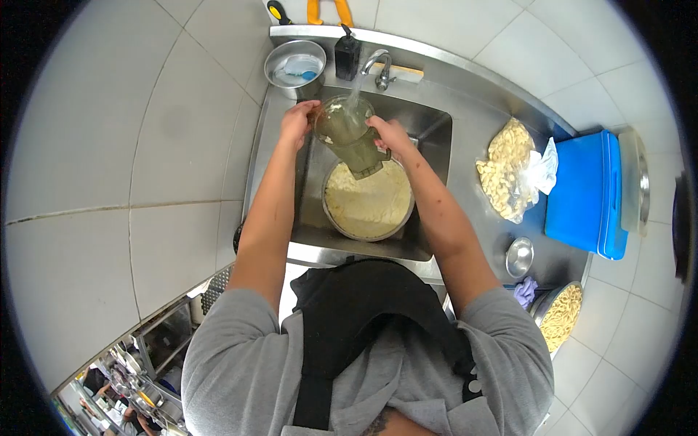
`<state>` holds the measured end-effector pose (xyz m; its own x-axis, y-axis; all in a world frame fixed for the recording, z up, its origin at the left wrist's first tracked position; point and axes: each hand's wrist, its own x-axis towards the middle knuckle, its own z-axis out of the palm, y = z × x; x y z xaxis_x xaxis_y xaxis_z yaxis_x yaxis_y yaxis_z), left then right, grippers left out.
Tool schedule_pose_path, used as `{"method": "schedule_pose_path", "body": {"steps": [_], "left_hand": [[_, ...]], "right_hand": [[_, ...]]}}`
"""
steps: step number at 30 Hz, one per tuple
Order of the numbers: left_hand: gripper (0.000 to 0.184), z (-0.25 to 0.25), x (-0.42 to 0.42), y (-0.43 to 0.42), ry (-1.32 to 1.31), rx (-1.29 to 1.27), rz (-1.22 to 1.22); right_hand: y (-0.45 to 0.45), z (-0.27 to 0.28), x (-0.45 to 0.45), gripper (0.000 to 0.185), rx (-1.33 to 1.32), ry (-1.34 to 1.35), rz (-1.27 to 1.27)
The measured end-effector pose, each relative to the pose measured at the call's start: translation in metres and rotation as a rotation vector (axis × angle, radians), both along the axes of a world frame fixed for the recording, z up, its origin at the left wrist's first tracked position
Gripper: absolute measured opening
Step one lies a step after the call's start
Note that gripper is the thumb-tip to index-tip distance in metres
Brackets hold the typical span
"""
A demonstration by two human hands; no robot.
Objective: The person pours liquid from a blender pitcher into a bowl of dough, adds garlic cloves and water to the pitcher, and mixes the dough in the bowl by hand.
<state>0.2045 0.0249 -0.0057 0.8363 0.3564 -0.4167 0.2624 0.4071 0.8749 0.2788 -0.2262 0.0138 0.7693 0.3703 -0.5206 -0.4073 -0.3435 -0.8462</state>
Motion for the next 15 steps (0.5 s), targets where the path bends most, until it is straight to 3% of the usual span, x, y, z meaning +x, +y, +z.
{"method": "schedule_pose_path", "body": {"steps": [5, 9, 13, 15], "left_hand": [[0.028, 0.028, -0.013, -0.014, 0.05, 0.145, -0.083], [0.028, 0.017, 0.005, -0.024, -0.027, 0.057, -0.14], [0.036, -0.001, 0.035, -0.034, -0.067, 0.228, -0.136], [0.04, -0.01, 0.045, -0.041, -0.077, 0.29, -0.121]], "right_hand": [[-0.012, 0.009, 0.003, 0.042, 0.041, 0.017, -0.126], [-0.021, 0.035, -0.009, 0.043, -0.038, -0.004, -0.185], [-0.026, 0.023, -0.021, 0.048, -0.087, -0.104, -0.231], [-0.023, 0.009, -0.024, 0.054, -0.023, -0.109, -0.372]]}}
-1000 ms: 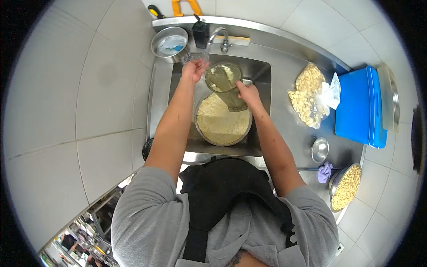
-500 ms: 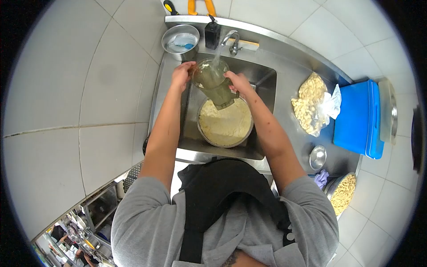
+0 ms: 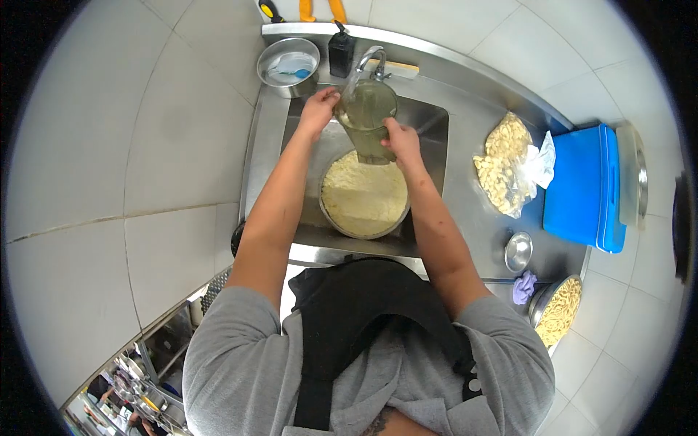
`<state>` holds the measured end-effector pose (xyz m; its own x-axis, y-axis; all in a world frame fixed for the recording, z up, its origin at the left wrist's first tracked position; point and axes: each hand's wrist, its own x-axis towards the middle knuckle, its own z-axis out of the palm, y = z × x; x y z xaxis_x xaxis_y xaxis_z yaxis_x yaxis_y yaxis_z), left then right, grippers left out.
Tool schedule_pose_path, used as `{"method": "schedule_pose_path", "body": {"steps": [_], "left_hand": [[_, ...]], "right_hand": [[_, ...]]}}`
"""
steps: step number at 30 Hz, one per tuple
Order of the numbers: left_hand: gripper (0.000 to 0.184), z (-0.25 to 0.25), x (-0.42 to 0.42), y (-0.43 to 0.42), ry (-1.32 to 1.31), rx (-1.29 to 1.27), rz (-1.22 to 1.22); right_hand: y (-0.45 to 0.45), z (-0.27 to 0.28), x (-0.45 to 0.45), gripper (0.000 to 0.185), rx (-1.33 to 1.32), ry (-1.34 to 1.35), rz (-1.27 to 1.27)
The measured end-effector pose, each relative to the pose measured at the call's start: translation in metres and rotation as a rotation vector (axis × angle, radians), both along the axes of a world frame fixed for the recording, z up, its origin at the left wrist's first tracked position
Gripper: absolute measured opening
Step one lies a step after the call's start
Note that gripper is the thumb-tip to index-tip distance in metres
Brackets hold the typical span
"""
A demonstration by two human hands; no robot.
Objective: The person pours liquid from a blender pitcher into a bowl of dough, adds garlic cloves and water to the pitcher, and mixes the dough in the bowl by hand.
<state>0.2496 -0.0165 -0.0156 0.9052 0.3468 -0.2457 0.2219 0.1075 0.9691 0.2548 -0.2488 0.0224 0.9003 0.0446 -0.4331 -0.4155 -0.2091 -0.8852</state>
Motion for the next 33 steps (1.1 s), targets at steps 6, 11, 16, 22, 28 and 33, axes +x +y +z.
{"method": "schedule_pose_path", "body": {"steps": [6, 11, 16, 22, 28, 33], "left_hand": [[0.042, 0.009, 0.021, -0.022, -0.123, 0.145, -0.168], [0.039, 0.016, 0.037, -0.012, -0.105, 0.127, -0.046], [0.024, 0.034, 0.014, 0.003, 0.009, 0.17, 0.049], [0.025, 0.004, -0.014, 0.022, -0.1, 0.322, 0.149], [0.028, 0.015, -0.045, 0.002, -0.015, 0.642, 0.31], [0.033, 0.035, -0.083, -0.032, 0.069, 0.678, 0.475]], "right_hand": [[0.034, -0.032, -0.016, 0.043, 0.108, -0.048, -0.162], [0.048, -0.025, -0.018, 0.041, 0.146, -0.009, -0.125], [0.028, -0.022, 0.009, 0.039, 0.156, 0.09, -0.017], [0.034, -0.043, 0.033, 0.038, 0.189, 0.147, 0.269], [0.041, -0.042, 0.063, 0.064, -0.159, -0.012, 0.464], [0.059, -0.015, 0.084, 0.082, -0.332, -0.086, 0.737]]}}
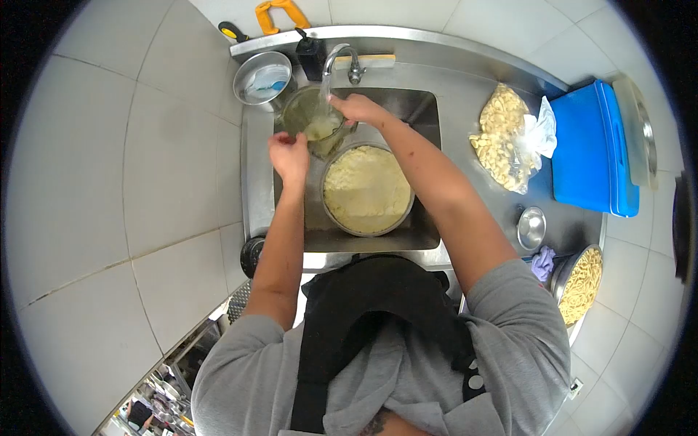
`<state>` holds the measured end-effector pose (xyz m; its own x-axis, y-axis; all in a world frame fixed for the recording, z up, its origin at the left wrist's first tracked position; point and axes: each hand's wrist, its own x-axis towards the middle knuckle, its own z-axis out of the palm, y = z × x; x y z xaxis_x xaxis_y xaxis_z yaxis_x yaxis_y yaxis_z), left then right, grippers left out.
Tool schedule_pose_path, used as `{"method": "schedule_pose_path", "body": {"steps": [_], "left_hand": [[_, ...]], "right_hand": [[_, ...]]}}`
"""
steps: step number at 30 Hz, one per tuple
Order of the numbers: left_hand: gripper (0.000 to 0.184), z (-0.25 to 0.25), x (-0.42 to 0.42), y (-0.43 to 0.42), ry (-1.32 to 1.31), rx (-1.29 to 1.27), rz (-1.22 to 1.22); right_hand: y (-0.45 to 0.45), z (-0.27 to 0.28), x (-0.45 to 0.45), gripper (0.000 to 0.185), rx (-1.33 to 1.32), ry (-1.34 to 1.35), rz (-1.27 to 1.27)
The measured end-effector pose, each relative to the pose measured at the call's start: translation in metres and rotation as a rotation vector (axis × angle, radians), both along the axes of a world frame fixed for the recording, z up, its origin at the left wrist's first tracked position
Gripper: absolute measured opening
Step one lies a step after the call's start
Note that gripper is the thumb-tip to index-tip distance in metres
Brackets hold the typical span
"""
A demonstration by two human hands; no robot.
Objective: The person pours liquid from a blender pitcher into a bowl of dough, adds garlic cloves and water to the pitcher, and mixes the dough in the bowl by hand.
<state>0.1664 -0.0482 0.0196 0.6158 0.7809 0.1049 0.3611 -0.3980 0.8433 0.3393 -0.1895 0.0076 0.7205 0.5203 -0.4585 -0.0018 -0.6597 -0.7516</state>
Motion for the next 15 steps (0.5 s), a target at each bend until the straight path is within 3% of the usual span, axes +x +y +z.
{"method": "schedule_pose_path", "body": {"steps": [2, 4, 7, 11, 13, 14, 15], "left_hand": [[0.033, 0.002, -0.013, -0.009, 0.005, -0.019, 0.073], [0.035, 0.007, -0.023, -0.011, 0.015, -0.088, 0.113], [0.036, 0.01, -0.029, 0.002, 0.056, 0.0, -0.031], [0.039, 0.025, -0.004, 0.033, 0.175, -0.089, -0.146], [0.044, 0.028, 0.024, 0.04, 0.076, 0.031, -0.194], [0.044, 0.019, 0.044, 0.043, 0.069, 0.023, -0.192], [0.045, 0.001, 0.068, 0.046, 0.035, -0.101, -0.308]], "right_hand": [[0.002, 0.011, 0.004, 0.084, 0.01, -0.026, 0.1], [0.005, 0.018, 0.006, 0.077, -0.099, -0.032, 0.354], [-0.009, 0.013, -0.003, 0.062, -0.067, -0.013, 0.385], [-0.052, -0.003, -0.036, 0.042, 0.068, -0.115, 0.37], [-0.073, -0.005, -0.059, 0.032, 0.177, 0.216, -0.267], [-0.084, -0.003, -0.067, 0.032, 0.169, 0.209, -0.265], [-0.096, 0.001, -0.073, 0.031, 0.282, 0.229, -0.444]]}}
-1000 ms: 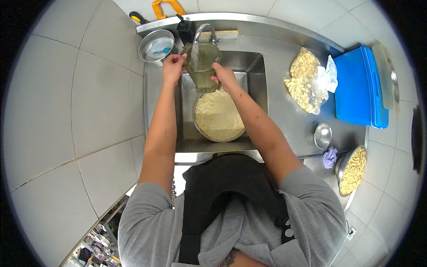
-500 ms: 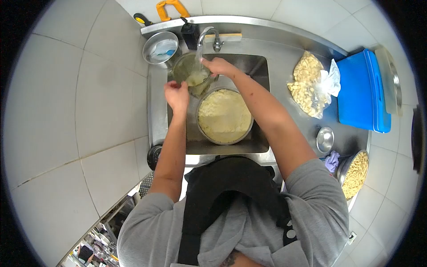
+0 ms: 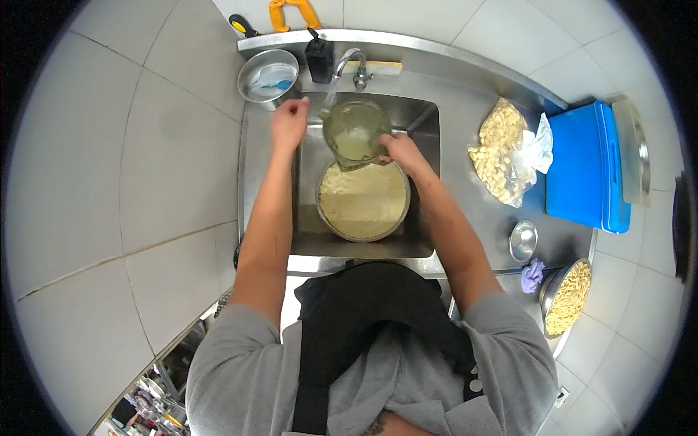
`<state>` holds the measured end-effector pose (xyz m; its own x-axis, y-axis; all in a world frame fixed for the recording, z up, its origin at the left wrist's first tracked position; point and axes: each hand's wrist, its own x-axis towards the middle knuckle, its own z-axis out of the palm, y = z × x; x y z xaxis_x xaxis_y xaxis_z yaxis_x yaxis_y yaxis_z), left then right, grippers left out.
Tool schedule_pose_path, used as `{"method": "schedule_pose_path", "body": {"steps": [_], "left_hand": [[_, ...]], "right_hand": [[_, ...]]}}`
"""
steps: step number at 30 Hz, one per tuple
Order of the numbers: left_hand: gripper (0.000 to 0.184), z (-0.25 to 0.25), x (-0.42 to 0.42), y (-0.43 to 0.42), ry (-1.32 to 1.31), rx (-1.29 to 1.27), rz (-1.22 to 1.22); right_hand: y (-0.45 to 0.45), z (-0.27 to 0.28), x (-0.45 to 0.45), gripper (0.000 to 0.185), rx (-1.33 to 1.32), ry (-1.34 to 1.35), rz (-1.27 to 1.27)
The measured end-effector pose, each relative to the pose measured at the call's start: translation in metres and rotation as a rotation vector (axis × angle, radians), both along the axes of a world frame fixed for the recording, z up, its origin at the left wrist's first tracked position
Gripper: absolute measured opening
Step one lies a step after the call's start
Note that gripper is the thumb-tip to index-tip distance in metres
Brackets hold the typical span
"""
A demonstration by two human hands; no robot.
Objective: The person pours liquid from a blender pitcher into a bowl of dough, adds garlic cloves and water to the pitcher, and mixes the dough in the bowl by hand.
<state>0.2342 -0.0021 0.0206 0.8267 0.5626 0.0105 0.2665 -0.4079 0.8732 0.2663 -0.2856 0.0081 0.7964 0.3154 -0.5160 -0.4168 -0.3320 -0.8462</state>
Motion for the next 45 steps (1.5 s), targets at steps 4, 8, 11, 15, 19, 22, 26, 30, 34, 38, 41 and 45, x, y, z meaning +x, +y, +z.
{"method": "schedule_pose_path", "body": {"steps": [4, 8, 11, 15, 19, 22, 26, 30, 34, 38, 41, 45], "left_hand": [[0.062, -0.076, 0.087, -0.02, 0.25, -0.186, -0.284], [0.087, -0.072, 0.139, -0.086, 0.485, -0.95, -0.203], [0.094, -0.093, 0.164, -0.105, 0.381, -0.885, -0.163], [0.087, -0.118, 0.173, -0.113, 0.42, 0.01, -0.1], [0.096, -0.113, 0.142, -0.104, 0.278, 0.211, -0.239], [0.09, -0.111, 0.082, -0.08, 0.38, -0.689, -0.31], [0.081, -0.105, -0.002, -0.049, 0.326, -0.839, -0.224], [0.068, -0.112, -0.077, -0.036, 0.362, -0.76, -0.137], [0.066, -0.123, -0.142, -0.043, 0.407, -0.806, -0.134], [0.068, -0.147, -0.191, -0.062, 0.522, -0.73, -0.227], [0.061, -0.166, -0.215, -0.078, 0.551, -0.678, -0.2], [0.057, -0.148, -0.237, -0.097, 0.616, -0.49, -0.174]], "right_hand": [[-0.051, 0.056, -0.029, 0.03, 0.058, -0.007, -0.344], [-0.105, 0.076, -0.037, 0.031, 0.06, -0.075, -0.4], [-0.139, 0.095, -0.04, 0.031, 0.034, -0.111, -0.406], [-0.157, 0.118, -0.038, 0.033, -0.062, -0.188, -0.335], [-0.154, 0.106, -0.027, 0.036, -0.141, -0.219, -0.242], [-0.137, 0.099, -0.014, 0.038, -0.134, -0.259, -0.088], [-0.11, 0.051, 0.026, 0.047, -0.21, -0.319, 0.202], [-0.056, 0.046, 0.034, 0.065, -0.446, -0.437, 0.504], [-0.023, 0.015, 0.04, 0.072, -0.538, -0.65, 0.825], [-0.006, -0.005, 0.036, 0.072, -0.625, -0.68, 1.217], [0.0, -0.019, 0.031, 0.077, -0.579, -0.727, 1.402], [0.008, -0.035, 0.016, 0.085, -0.778, -0.785, 1.532]]}}
